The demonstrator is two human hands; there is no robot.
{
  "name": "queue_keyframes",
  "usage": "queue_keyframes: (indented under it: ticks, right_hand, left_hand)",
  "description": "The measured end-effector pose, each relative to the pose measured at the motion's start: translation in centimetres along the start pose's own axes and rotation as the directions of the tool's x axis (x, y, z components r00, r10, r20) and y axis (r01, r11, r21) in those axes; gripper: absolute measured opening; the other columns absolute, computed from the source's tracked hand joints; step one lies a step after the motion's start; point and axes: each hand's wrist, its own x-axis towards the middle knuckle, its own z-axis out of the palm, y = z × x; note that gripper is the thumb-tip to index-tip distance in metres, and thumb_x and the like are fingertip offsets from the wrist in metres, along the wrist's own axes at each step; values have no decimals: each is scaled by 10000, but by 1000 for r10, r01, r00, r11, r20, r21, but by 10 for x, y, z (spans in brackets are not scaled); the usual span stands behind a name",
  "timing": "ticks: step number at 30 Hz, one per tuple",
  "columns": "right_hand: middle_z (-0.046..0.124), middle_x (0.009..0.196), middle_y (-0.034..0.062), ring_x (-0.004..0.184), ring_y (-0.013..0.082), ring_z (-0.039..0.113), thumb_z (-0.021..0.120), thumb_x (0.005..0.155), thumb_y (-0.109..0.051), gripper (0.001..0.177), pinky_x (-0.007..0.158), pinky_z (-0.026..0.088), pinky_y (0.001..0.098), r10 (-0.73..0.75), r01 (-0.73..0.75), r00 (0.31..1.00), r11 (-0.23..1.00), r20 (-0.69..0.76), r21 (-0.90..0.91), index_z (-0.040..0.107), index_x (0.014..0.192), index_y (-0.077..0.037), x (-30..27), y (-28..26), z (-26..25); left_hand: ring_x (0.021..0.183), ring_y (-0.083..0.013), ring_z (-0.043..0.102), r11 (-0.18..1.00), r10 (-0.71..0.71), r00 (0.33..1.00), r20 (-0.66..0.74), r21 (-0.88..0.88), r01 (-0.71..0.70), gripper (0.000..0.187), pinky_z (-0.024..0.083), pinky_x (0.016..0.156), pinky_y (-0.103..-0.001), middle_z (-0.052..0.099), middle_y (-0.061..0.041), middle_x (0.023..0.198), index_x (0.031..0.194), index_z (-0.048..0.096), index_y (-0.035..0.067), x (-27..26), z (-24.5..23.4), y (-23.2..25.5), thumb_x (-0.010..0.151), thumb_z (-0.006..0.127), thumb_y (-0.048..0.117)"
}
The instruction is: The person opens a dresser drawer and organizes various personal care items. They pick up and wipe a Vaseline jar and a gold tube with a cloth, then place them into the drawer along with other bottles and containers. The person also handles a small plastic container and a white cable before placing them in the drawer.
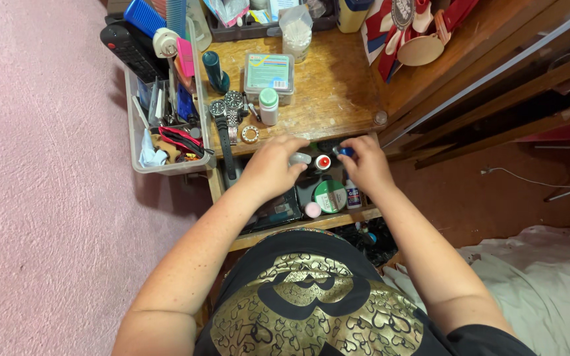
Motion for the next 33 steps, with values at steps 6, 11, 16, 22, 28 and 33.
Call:
queue_keyframes:
  ticks: [6,11,16,22,28,33]
  right_hand:
    - [652,1031,118,789,227,670,799,830,-56,270,721,548,356,46,-47,995,999,92,12,704,1081,-29,4,-2,8]
    - [623,1136,120,806,237,676,791,810,-39,401,750,556,354,80,-77,970,997,231,-22,661,1189,-52,10,-12,-11]
    - [592,1245,116,1135,311,609,874,670,-66,598,945,526,400,146,106,789,924,597,-366,632,1216,-90,-11,-9,-37]
    - [634,1260,96,1177,331,573,851,682,-163,622,961,475,464,67,317,678,872,732,-373,652,1270,-152,-77,7,-12]
    - [727,1048,50,1057,307,649,779,744,-129,345,856,533,443,24,209,819,918,574,-336,722,1084,-121,-80,17,-10]
    - [733,1035,49,1073,311,650,787,697,-111,332,876,536,430,-31,247,819,920,574,-303,742,1026,-130,-62,15,-12]
  left_hand:
    - [1167,-372,601,997,-60,997,58,48,57,443,477,1011,-446,681,-160,1192,1212,692,40,-7,9,0,784,789,100]
    - [1179,-370,595,995,-25,999,30,94,22,448,466,1015,-446,686,-153,1193,1210,696,42,-6,9,-3,771,777,74]
    - [1164,-353,606,995,-45,998,35,86,42,428,476,1019,-428,699,-133,1162,1209,708,60,-7,3,-7,785,769,70]
    - [1084,-342,643,995,-48,999,-5,85,48,275,510,938,-446,718,-117,1067,1099,748,90,-5,8,-12,840,766,178]
    - [1020,-364,658,992,-112,994,-13,64,113,243,521,874,-464,713,-133,1025,1061,758,98,-5,10,-15,865,751,242]
    - [1014,-386,662,995,-71,997,-26,75,73,274,524,885,-466,725,-155,1042,1050,751,76,8,6,-14,838,770,249]
